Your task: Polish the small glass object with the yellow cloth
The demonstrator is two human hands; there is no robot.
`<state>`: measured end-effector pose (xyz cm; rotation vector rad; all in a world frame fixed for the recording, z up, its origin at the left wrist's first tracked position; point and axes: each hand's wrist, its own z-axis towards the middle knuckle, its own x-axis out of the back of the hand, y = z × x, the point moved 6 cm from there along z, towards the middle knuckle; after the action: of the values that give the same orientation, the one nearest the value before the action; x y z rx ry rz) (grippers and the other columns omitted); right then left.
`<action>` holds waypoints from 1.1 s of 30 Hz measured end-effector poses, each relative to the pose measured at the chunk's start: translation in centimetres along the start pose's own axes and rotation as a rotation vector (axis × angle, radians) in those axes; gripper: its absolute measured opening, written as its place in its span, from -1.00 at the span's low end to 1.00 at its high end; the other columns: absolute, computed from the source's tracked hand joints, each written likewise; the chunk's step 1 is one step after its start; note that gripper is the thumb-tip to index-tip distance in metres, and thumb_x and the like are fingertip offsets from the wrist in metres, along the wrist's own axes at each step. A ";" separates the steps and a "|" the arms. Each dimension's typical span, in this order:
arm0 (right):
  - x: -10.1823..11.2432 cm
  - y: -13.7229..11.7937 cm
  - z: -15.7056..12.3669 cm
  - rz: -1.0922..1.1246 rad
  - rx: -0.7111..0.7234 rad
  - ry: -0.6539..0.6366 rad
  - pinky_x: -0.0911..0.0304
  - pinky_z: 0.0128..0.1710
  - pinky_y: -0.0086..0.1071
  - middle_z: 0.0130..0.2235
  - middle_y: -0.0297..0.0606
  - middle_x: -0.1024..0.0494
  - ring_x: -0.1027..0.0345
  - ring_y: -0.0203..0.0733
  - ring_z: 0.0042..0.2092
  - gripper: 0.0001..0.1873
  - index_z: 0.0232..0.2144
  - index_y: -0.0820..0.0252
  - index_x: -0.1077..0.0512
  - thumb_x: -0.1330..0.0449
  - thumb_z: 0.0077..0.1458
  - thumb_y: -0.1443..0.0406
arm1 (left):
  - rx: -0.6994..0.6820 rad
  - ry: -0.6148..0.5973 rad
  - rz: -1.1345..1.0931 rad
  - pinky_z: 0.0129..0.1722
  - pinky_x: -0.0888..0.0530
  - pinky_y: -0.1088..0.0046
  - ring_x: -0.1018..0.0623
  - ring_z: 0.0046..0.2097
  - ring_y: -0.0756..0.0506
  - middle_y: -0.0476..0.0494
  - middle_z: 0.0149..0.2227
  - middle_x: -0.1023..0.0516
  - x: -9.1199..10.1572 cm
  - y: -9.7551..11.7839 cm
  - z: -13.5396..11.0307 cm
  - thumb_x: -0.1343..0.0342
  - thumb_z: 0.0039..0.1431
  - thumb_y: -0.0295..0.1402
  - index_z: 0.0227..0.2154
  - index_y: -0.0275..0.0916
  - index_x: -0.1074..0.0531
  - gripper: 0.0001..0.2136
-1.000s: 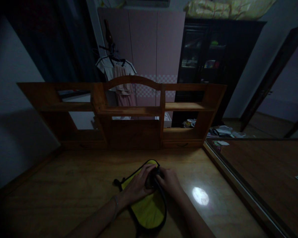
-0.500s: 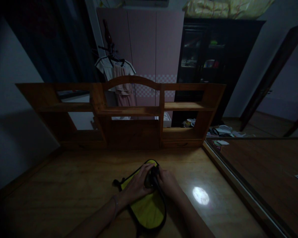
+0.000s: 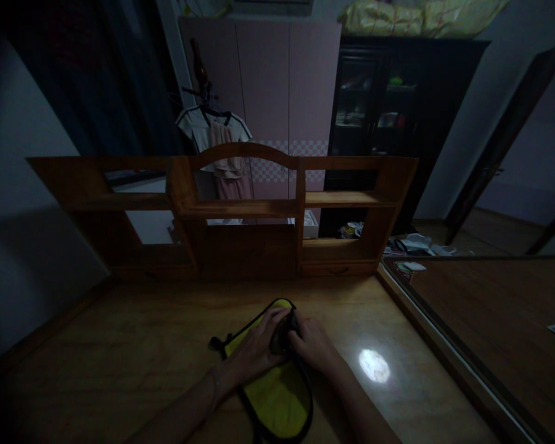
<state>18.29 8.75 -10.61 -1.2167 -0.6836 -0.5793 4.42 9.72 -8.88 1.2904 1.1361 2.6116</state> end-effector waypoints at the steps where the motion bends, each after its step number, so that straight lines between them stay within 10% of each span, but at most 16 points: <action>1: 0.0 0.0 0.0 0.011 0.004 -0.006 -0.18 -0.21 -0.37 -0.26 -0.18 -0.53 -0.38 -0.13 -0.26 -0.68 -0.09 0.23 -0.34 -0.02 0.08 0.38 | 0.001 -0.006 0.004 0.07 -0.42 0.23 -0.35 0.11 -0.17 -0.15 0.21 -0.14 0.0 0.0 0.0 -0.26 -0.02 -0.44 0.27 0.00 0.09 -0.15; 33: 0.6 -0.6 0.1 0.017 0.031 0.048 -0.17 -0.27 -0.41 -0.31 -0.23 -0.52 -0.38 -0.16 -0.29 -0.73 -0.16 0.24 -0.38 -0.02 0.08 0.39 | -0.016 0.017 0.000 0.06 -0.43 0.21 -0.36 0.11 -0.19 -0.19 0.21 -0.15 -0.1 0.0 0.0 -0.26 -0.03 -0.42 0.28 -0.03 0.08 -0.15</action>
<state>18.25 8.68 -9.80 -1.1753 -0.6391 -0.5797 4.44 9.69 -8.92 1.2675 1.1152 2.6315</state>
